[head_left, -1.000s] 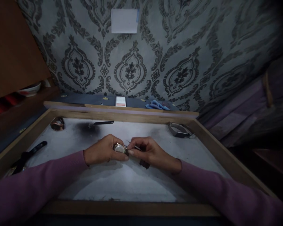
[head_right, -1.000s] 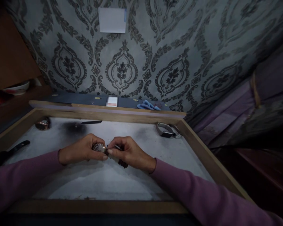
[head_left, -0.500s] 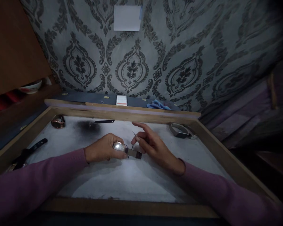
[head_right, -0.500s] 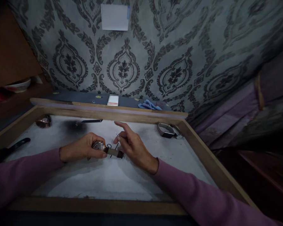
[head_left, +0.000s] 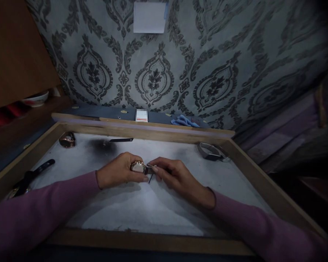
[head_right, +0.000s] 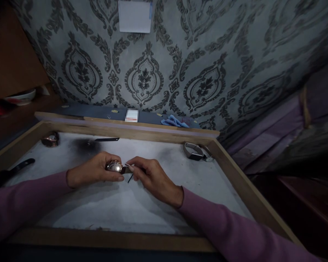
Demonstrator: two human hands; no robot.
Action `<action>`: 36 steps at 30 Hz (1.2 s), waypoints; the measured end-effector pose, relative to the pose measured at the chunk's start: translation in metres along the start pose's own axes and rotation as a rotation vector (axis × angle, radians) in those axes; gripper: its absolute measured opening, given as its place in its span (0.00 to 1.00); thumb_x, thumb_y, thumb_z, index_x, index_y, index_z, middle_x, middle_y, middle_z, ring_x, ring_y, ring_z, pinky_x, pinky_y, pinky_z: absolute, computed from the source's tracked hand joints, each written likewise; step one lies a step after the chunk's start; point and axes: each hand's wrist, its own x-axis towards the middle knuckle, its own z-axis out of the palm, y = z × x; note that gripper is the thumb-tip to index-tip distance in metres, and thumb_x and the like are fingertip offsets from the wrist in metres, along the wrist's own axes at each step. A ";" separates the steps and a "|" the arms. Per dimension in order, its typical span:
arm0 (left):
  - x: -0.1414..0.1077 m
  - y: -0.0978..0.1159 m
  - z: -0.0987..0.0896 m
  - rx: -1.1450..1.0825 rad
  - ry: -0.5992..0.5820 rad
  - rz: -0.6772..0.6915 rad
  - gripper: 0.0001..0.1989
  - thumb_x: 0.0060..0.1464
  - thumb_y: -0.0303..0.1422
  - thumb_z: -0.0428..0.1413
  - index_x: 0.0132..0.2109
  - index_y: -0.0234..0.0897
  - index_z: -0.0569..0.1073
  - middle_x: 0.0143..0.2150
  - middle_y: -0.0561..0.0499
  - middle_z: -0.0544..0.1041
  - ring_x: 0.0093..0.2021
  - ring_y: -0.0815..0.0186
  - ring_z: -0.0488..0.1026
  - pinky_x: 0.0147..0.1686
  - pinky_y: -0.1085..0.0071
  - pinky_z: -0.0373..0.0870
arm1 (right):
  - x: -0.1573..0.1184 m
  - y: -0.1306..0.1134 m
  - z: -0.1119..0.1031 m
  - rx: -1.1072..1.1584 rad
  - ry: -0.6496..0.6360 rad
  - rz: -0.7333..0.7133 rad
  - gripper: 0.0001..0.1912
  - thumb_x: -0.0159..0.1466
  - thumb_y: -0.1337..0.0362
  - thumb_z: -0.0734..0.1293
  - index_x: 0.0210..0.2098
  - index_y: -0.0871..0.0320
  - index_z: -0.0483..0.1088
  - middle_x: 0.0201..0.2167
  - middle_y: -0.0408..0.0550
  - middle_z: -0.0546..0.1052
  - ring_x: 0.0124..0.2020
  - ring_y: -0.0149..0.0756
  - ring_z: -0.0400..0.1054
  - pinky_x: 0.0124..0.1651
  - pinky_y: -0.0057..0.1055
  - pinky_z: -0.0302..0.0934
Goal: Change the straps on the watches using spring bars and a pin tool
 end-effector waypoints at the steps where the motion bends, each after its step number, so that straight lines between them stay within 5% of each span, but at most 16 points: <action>1: 0.000 0.000 0.000 0.001 0.008 0.004 0.14 0.42 0.36 0.61 0.24 0.35 0.64 0.19 0.62 0.58 0.21 0.76 0.53 0.20 0.76 0.49 | -0.001 -0.001 0.001 0.017 -0.009 0.009 0.13 0.68 0.61 0.60 0.43 0.62 0.72 0.20 0.40 0.69 0.20 0.25 0.59 0.22 0.22 0.54; 21: 0.000 0.005 0.003 -0.097 0.050 -0.024 0.10 0.40 0.35 0.58 0.25 0.35 0.67 0.17 0.61 0.61 0.18 0.76 0.57 0.17 0.79 0.58 | -0.002 0.001 0.002 -0.027 0.034 -0.157 0.16 0.68 0.61 0.60 0.45 0.62 0.76 0.22 0.44 0.73 0.19 0.24 0.62 0.20 0.20 0.57; 36: -0.001 0.006 0.004 -0.120 0.018 -0.040 0.10 0.40 0.35 0.59 0.25 0.35 0.67 0.17 0.61 0.61 0.18 0.77 0.57 0.17 0.79 0.59 | -0.002 0.000 -0.001 0.024 -0.022 -0.106 0.14 0.68 0.62 0.61 0.43 0.62 0.75 0.20 0.41 0.70 0.16 0.22 0.59 0.19 0.20 0.55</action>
